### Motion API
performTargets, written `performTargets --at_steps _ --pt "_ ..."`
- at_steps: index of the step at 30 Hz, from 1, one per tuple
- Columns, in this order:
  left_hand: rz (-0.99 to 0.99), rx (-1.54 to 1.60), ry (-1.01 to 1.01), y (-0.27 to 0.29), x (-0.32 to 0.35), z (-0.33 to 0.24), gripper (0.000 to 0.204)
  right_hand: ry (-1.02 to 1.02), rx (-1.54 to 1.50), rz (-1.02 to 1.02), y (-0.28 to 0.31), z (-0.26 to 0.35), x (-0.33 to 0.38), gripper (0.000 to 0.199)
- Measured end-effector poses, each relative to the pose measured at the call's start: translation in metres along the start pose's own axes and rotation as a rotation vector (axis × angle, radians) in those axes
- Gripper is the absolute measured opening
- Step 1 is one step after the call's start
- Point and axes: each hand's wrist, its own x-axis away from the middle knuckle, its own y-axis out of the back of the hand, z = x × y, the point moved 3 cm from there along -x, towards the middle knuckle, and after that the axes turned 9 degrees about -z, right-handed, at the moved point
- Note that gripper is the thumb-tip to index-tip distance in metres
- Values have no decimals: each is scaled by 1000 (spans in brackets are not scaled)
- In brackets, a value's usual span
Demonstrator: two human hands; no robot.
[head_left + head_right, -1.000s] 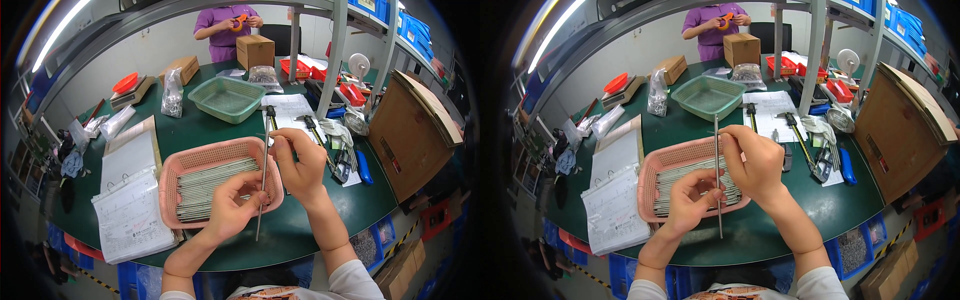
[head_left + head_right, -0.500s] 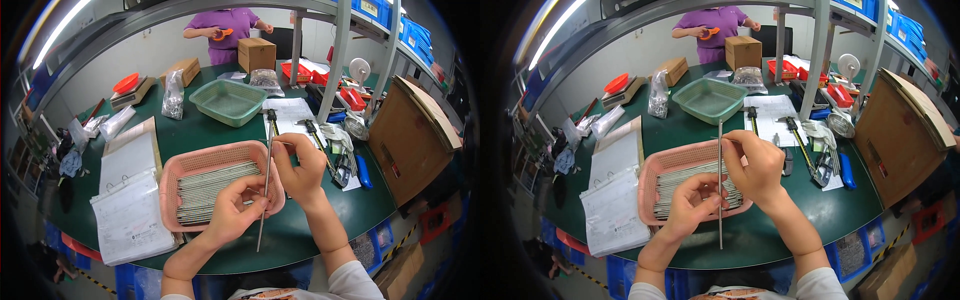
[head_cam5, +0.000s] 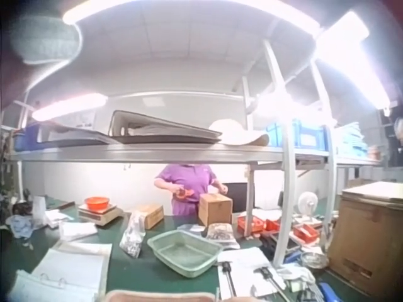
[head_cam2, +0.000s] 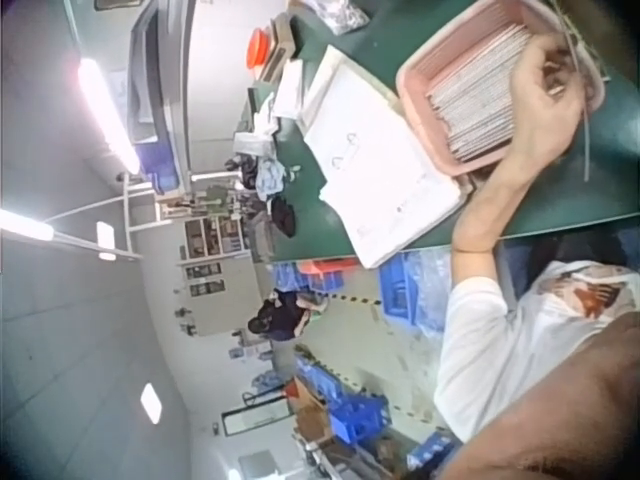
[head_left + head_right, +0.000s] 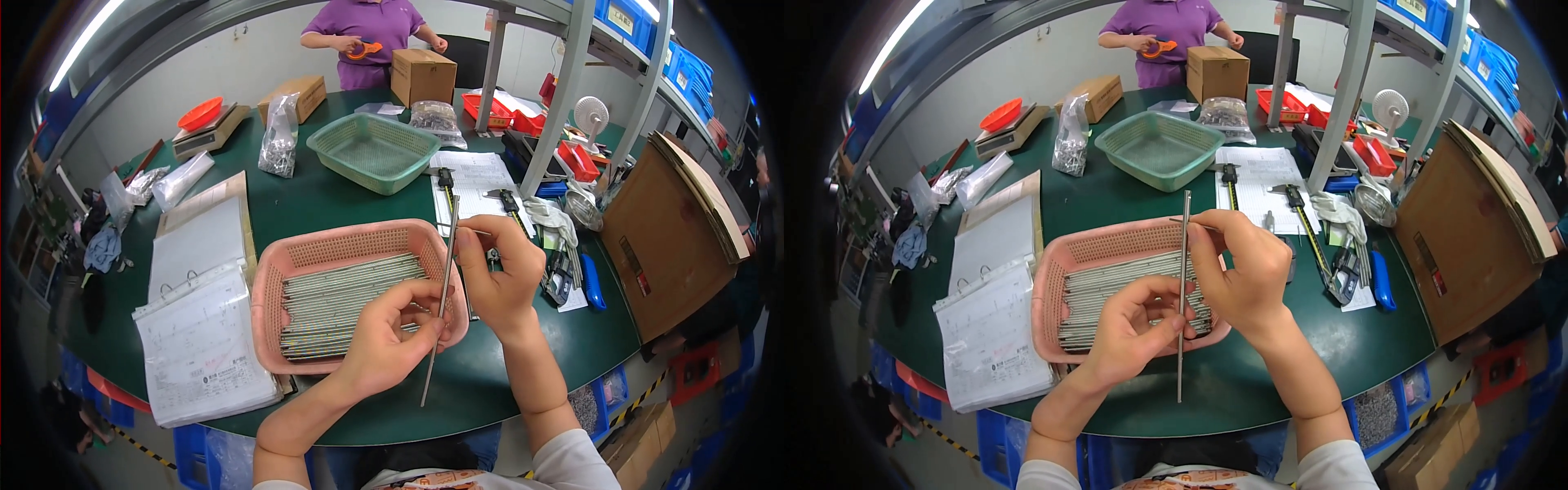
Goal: Inspecting metal rods and measuring them using a digital micrometer for quality control.
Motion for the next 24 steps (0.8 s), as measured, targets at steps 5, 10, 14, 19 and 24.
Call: performTargets --at_steps 5,10,14,19,24 --pt "-2 12 -16 0 0 1 27 37 5 9 0 1 -1 8" --pt "9 -24 -58 0 -2 1 26 22 -8 13 -1 1 -1 8" --pt "6 -17 -27 1 -2 1 26 19 -5 23 -1 1 -1 8" --pt "4 -36 -50 0 -1 -1 26 4 -22 29 -1 1 0 8" --pt "7 -48 -44 0 1 1 27 -15 -46 23 1 1 1 7"
